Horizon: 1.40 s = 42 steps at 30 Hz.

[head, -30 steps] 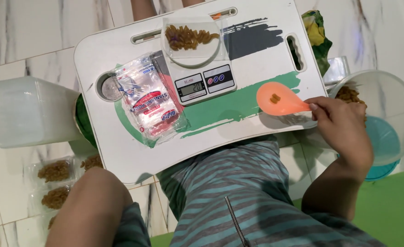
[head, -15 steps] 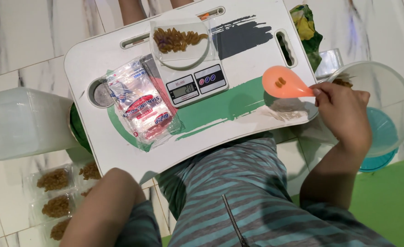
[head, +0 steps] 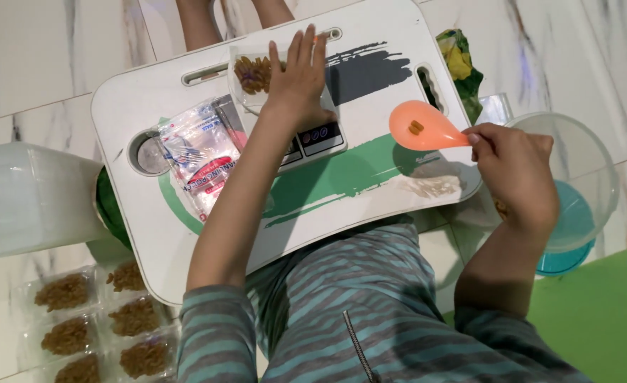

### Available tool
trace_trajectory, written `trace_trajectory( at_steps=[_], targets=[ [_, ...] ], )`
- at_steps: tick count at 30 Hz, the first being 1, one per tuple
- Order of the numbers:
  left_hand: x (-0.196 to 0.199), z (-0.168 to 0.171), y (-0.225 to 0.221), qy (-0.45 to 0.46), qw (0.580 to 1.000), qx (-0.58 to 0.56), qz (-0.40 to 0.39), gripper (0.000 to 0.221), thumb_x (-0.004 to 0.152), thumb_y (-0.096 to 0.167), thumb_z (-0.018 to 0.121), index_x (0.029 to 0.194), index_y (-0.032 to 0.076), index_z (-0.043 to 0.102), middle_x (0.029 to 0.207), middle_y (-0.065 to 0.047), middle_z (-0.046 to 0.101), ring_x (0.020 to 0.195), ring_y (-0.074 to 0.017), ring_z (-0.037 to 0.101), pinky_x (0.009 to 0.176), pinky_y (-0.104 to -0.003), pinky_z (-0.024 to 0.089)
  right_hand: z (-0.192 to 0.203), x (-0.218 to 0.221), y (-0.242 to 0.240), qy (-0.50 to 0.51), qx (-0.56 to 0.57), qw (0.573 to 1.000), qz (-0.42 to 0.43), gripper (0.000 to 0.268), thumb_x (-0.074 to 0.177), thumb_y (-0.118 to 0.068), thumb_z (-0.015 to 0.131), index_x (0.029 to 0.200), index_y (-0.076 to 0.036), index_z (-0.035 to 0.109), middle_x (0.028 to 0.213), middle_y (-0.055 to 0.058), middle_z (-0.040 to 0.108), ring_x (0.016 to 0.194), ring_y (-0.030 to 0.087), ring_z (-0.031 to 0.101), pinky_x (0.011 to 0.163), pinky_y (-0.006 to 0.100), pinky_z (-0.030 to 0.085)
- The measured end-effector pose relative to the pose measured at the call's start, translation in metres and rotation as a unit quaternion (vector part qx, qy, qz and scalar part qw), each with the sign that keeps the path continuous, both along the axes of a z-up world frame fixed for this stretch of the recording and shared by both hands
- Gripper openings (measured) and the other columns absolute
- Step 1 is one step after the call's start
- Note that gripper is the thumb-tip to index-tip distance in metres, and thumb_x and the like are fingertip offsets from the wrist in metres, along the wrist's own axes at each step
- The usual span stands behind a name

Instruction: Portioning macaroni from a large bowl into small plastic bags using a spoon and a digital scale on a portable desk.

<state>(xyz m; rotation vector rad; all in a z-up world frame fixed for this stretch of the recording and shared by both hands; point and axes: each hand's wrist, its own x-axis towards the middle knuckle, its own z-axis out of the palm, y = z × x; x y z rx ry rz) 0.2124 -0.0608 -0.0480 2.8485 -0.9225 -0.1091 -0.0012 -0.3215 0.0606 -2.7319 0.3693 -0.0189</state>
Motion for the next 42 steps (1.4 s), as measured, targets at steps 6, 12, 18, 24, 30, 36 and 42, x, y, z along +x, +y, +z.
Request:
trace_trajectory(
  at_steps=[6,12,18,24,30,36,42],
  targets=[
    [0.018,-0.008,0.007,-0.128,0.991,-0.043,0.001,0.120,0.057,0.043,0.094,0.147,-0.007,0.031,0.132,-0.023,0.053,0.125,-0.0421,0.047,0.111,-0.077,0.015,0.019,0.022,-0.002,-0.040,-0.052,0.998,0.015,0.024,0.106,-0.010,0.056,0.111,-0.002,0.078,0.068,0.009,0.067,0.059,0.031,0.055,0.103,0.041,0.028],
    [-0.026,0.050,0.009,-0.135,0.972,-0.194,-0.009,0.099,0.071,0.057,0.097,0.137,0.002,0.049,0.124,-0.016,0.051,0.118,-0.0376,0.052,0.112,-0.065,0.025,0.041,0.065,0.026,-0.251,-0.336,0.903,0.097,0.015,0.100,-0.005,0.070,0.103,-0.011,0.083,0.097,0.007,0.079,0.080,0.028,0.061,0.097,0.041,0.033],
    [-0.040,0.064,0.004,-0.145,0.963,-0.227,0.024,0.104,0.069,0.063,0.097,0.138,0.002,0.051,0.125,-0.015,0.052,0.115,-0.0364,0.053,0.110,-0.062,0.033,0.065,0.079,0.078,-0.287,-0.444,0.838,0.136,0.009,0.091,-0.014,0.074,0.097,-0.008,0.077,0.104,0.011,0.070,0.101,0.025,0.048,0.099,0.042,0.031],
    [-0.021,0.052,0.013,-0.172,0.965,-0.199,0.017,0.090,0.068,0.037,0.100,0.138,0.003,0.054,0.118,-0.014,0.053,0.113,-0.0328,0.052,0.112,-0.064,0.029,0.069,0.059,0.060,-0.313,-0.401,0.851,0.128,0.009,0.101,-0.011,0.078,0.108,-0.013,0.084,0.100,0.005,0.071,0.100,0.022,0.050,0.094,0.039,0.029],
    [0.003,0.012,0.007,-0.090,0.983,-0.162,0.018,0.091,0.063,0.025,0.095,0.141,0.006,0.053,0.130,-0.014,0.052,0.127,-0.0360,0.047,0.118,-0.070,0.011,0.061,0.027,0.056,-0.243,-0.329,0.903,0.135,0.014,0.107,-0.009,0.079,0.119,-0.007,0.086,0.100,0.005,0.074,0.088,0.024,0.053,0.097,0.041,0.032],
    [-0.013,0.018,0.028,0.064,0.994,-0.088,0.004,0.147,0.050,0.049,0.102,0.166,0.018,0.018,0.171,-0.015,0.003,0.155,-0.0333,-0.004,0.119,-0.070,-0.006,0.052,-0.002,0.054,-0.142,-0.235,0.952,0.139,0.018,0.106,-0.012,0.071,0.118,-0.007,0.083,0.094,0.008,0.074,0.079,0.026,0.054,0.093,0.042,0.032],
    [-0.059,0.029,0.097,0.028,0.956,-0.234,0.175,0.069,0.109,0.045,0.055,0.159,0.003,0.031,0.166,-0.022,0.016,0.153,-0.0376,0.010,0.122,-0.063,0.004,0.048,-0.024,0.047,-0.017,-0.096,0.986,0.136,0.023,0.097,-0.015,0.065,0.115,-0.012,0.080,0.089,0.004,0.071,0.089,0.026,0.061,0.093,0.039,0.035]
  ],
)
